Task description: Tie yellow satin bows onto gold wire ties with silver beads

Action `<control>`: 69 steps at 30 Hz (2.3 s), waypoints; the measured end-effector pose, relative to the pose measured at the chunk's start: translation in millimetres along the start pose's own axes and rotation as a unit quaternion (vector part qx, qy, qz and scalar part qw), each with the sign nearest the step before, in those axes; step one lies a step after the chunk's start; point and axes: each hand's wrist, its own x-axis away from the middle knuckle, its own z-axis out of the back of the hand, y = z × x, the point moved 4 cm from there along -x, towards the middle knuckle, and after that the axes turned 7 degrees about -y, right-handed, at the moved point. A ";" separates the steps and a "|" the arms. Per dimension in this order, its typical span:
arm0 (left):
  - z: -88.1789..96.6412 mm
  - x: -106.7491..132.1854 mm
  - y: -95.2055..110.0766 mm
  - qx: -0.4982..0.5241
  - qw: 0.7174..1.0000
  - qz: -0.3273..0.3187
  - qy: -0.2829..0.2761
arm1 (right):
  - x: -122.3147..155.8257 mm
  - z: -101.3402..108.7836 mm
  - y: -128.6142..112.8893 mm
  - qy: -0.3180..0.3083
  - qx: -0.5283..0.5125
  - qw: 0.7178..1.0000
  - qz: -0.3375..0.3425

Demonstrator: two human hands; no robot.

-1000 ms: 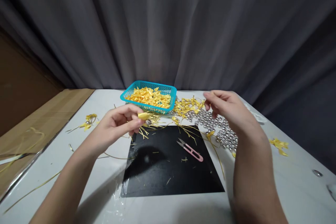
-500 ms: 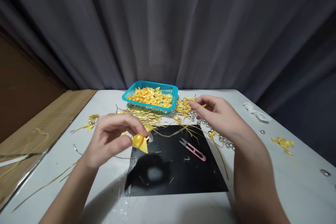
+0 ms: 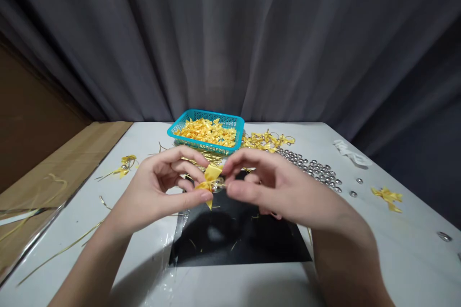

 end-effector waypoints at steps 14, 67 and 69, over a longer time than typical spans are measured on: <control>-4.4 -4.9 -11.9 0.177 0.979 0.086 -0.056 | -9.8 -16.4 -1.6 -0.043 -0.073 0.996 0.011; 7.8 -13.9 -30.6 0.076 0.988 0.130 0.014 | 17.0 13.8 -23.4 0.093 -0.192 0.937 0.278; 5.8 -13.9 -30.8 0.068 0.989 0.130 0.005 | 18.0 23.3 -20.7 0.119 -0.242 0.930 0.249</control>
